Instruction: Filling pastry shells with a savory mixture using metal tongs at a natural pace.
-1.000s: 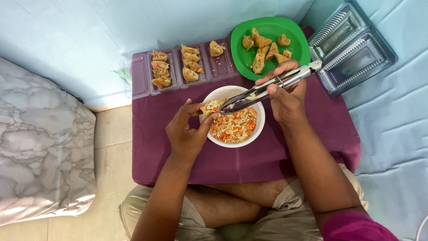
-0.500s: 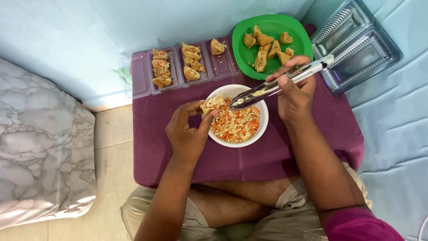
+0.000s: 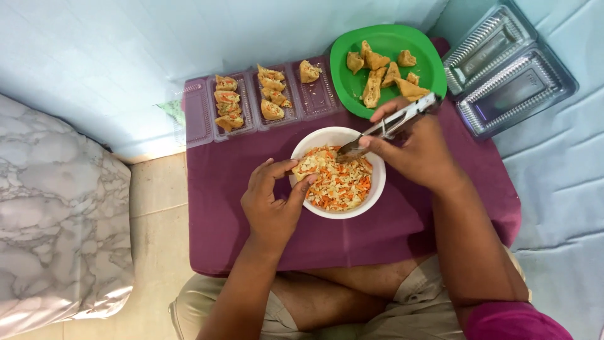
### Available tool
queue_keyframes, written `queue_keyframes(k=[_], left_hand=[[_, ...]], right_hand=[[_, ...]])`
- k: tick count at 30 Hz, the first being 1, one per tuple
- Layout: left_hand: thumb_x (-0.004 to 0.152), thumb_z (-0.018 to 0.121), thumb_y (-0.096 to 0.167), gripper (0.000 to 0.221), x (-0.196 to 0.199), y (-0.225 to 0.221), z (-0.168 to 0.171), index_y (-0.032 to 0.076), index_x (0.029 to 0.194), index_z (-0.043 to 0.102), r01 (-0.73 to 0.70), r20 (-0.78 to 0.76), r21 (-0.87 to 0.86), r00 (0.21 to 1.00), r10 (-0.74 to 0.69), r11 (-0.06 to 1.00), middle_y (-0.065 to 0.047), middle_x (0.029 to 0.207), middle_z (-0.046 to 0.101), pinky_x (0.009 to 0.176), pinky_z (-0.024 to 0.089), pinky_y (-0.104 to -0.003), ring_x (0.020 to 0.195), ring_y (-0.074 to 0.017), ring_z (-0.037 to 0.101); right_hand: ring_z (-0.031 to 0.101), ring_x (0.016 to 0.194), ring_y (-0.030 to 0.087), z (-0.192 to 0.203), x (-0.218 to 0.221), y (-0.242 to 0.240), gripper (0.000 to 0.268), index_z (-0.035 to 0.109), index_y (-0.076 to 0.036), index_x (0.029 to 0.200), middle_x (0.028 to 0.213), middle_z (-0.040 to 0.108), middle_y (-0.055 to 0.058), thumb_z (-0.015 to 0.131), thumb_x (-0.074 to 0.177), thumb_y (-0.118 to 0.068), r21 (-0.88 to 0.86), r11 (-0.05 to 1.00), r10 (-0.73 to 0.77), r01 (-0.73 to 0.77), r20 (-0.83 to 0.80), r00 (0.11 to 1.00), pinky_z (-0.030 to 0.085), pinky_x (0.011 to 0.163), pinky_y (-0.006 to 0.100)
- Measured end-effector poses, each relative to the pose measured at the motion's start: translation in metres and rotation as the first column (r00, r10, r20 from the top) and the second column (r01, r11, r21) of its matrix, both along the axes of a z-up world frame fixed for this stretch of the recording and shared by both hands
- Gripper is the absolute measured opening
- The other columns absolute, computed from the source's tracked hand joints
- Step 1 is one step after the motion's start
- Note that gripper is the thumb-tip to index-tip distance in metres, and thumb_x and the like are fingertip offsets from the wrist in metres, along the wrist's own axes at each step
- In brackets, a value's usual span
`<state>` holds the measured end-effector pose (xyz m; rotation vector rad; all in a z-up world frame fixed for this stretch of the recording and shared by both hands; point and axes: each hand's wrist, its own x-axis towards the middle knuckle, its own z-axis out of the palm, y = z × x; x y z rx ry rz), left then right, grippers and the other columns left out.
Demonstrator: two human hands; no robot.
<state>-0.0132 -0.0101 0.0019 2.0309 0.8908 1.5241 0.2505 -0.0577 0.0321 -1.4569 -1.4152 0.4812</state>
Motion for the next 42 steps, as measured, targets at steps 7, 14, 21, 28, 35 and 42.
queue_keyframes(k=[7, 14, 21, 28, 35, 42], left_hand=[[0.079, 0.092, 0.013, 0.035, -0.001, -0.002, 0.002, 0.006, 0.107, 0.072, 0.011, 0.021, -0.015, 1.0, -0.011, 1.0, -0.008, 0.098, 0.077, 0.105, 0.05, -0.052, 0.084, -0.0287, 0.078], [0.079, 0.092, 0.014, 0.035, -0.001, -0.002, 0.0, 0.007, 0.107, 0.072, 0.003, 0.022, -0.02, 1.0, -0.003, 1.0, -0.009, 0.097, 0.077, 0.104, 0.049, -0.052, 0.083, -0.0282, 0.077], [0.08, 0.091, 0.013, 0.034, -0.001, -0.003, 0.001, 0.006, 0.107, 0.072, 0.014, 0.008, -0.037, 1.0, -0.013, 0.999, -0.011, 0.097, 0.077, 0.103, 0.048, -0.054, 0.083, -0.0301, 0.077], [0.08, 0.092, 0.019, 0.034, 0.002, 0.002, -0.009, 0.008, 0.106, 0.072, -0.018, -0.013, 0.027, 1.0, 0.018, 0.999, -0.007, 0.096, 0.078, 0.103, 0.049, -0.048, 0.083, -0.0264, 0.078], [0.078, 0.093, 0.015, 0.037, 0.005, 0.002, -0.011, 0.008, 0.107, 0.071, -0.064, 0.019, 0.002, 0.998, 0.064, 0.998, -0.008, 0.095, 0.076, 0.093, 0.055, -0.048, 0.083, -0.0304, 0.075], [0.082, 0.091, 0.017, 0.035, 0.008, -0.005, -0.002, 0.006, 0.109, 0.07, 0.009, 0.054, -0.15, 0.999, -0.001, 0.989, -0.013, 0.093, 0.073, 0.089, 0.056, -0.046, 0.09, -0.0323, 0.075]], right_hand=[[0.071, 0.075, 0.018, 0.0, 0.0, 0.001, 0.032, 0.061, 0.007, 0.117, 0.089, 0.07, 0.017, 0.079, 0.09, 0.003, -0.019, 1.0, -0.014, 0.008, -0.324, 0.946, 0.065, 0.07, 0.03], [0.072, 0.077, 0.021, 0.019, -0.009, -0.009, 0.025, 0.064, 0.008, 0.122, 0.088, 0.069, 0.019, 0.067, 0.1, -0.004, -0.041, 0.998, 0.029, -0.045, -0.326, 0.945, 0.066, 0.068, 0.035], [0.069, 0.084, 0.023, 0.026, -0.019, -0.013, 0.039, 0.065, 0.008, 0.128, 0.091, 0.072, 0.022, 0.075, 0.092, -0.004, -0.118, 0.988, 0.073, -0.1, -0.215, 0.974, 0.065, 0.075, 0.038], [0.07, 0.087, 0.024, 0.021, -0.014, -0.01, 0.035, 0.066, 0.003, 0.13, 0.094, 0.075, 0.02, 0.062, 0.101, -0.017, -0.051, 0.978, 0.187, -0.2, -0.188, 0.964, 0.065, 0.073, 0.038], [0.072, 0.084, 0.026, 0.027, -0.018, -0.014, 0.043, 0.059, 0.001, 0.135, 0.094, 0.073, 0.02, 0.063, 0.099, -0.022, 0.045, 0.959, 0.283, -0.279, -0.174, 0.943, 0.066, 0.069, 0.041], [0.074, 0.087, 0.038, 0.029, -0.015, -0.027, 0.039, 0.064, 0.005, 0.126, 0.097, 0.073, 0.028, 0.075, 0.091, -0.01, -0.014, 0.931, 0.362, -0.364, -0.083, 0.929, 0.066, 0.065, 0.051]])
